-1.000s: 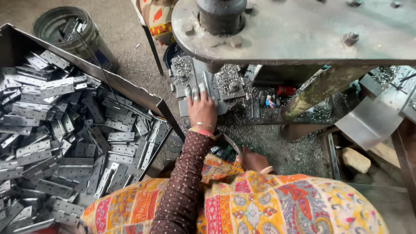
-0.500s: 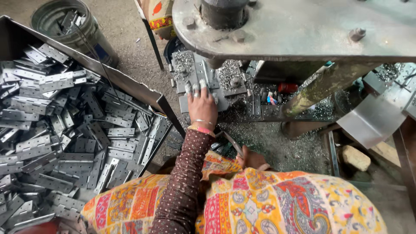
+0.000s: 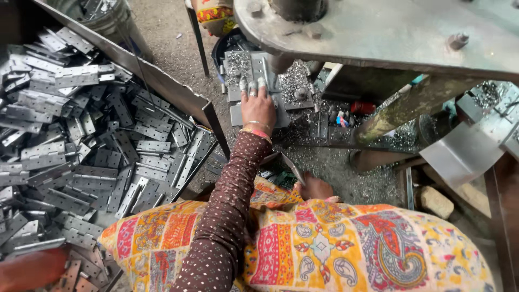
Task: The person sits on the floor and repeatedly places metal hinge pieces into a press machine, activates the press, and removes the processed pieces. The person handles the metal pieces one at a time and uses a metal rod to assist with removal.
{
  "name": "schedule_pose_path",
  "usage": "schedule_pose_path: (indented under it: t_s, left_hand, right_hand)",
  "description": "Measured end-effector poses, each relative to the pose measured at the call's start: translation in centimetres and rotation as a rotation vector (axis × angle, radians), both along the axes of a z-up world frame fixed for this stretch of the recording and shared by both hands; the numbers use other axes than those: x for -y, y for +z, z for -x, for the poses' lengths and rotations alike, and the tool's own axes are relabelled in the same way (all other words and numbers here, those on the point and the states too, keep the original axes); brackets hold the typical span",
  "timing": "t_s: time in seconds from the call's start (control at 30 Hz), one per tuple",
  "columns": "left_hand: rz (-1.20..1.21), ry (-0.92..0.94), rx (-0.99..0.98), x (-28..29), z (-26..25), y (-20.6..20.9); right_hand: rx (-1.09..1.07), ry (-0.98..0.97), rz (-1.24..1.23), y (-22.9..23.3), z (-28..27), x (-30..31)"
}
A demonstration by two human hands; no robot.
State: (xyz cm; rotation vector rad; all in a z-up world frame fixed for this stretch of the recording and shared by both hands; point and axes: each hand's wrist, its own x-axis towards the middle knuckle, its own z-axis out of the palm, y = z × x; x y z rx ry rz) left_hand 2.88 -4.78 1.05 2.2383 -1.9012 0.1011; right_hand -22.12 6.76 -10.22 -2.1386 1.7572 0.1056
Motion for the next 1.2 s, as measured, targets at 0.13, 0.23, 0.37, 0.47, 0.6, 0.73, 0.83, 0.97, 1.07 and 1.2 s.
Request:
schedule_pose_path:
  t_s: [0.13,0.23,0.37,0.47,0.6,0.73,0.83,0.97,1.07,1.2]
  left_hand:
    - [-0.057,-0.025,-0.023,0.6,-0.6,-0.2]
    - [-0.078,-0.021,-0.043,0.6,-0.5,-0.1]
    - [-0.047,-0.033,-0.005,0.5,-0.8,0.9]
    - [0.031,-0.033,-0.014,-0.2,-1.1,1.2]
    - [-0.065,-0.159,-0.093,-2.0,-2.0,1.6]
    - [0.420,-0.252,-0.174,-9.4,-6.8,-1.0]
    - [0.451,-0.024,-0.107,-15.4,-12.9,-4.1]
    - [0.178,0.567,0.174,-21.8,-23.6,-7.7]
    - [-0.048,0.998,0.176,-26.4,-29.1,-10.1]
    - [0.006,1.217,-0.143,-27.2,-31.9,-13.8]
  right_hand:
    - [0.017,0.172,-0.055,1.8,0.7,2.1]
    - [0.031,0.116,-0.072,0.6,1.4,1.5]
    - [0.162,0.105,0.136,-4.6,1.7,-1.2]
    - [0.216,0.172,0.327,-8.3,1.7,-1.5]
    - [0.168,0.146,0.129,-6.7,1.4,-0.1]
    - [0.037,0.191,0.034,1.1,1.2,-0.3]
    - [0.256,0.098,0.239,6.2,1.3,0.7]
    - [0.398,0.320,0.454,9.1,0.2,0.6]
    - [0.327,0.215,0.430,9.4,-0.4,0.1]
    - [0.385,0.240,0.413,9.1,-0.2,0.4]
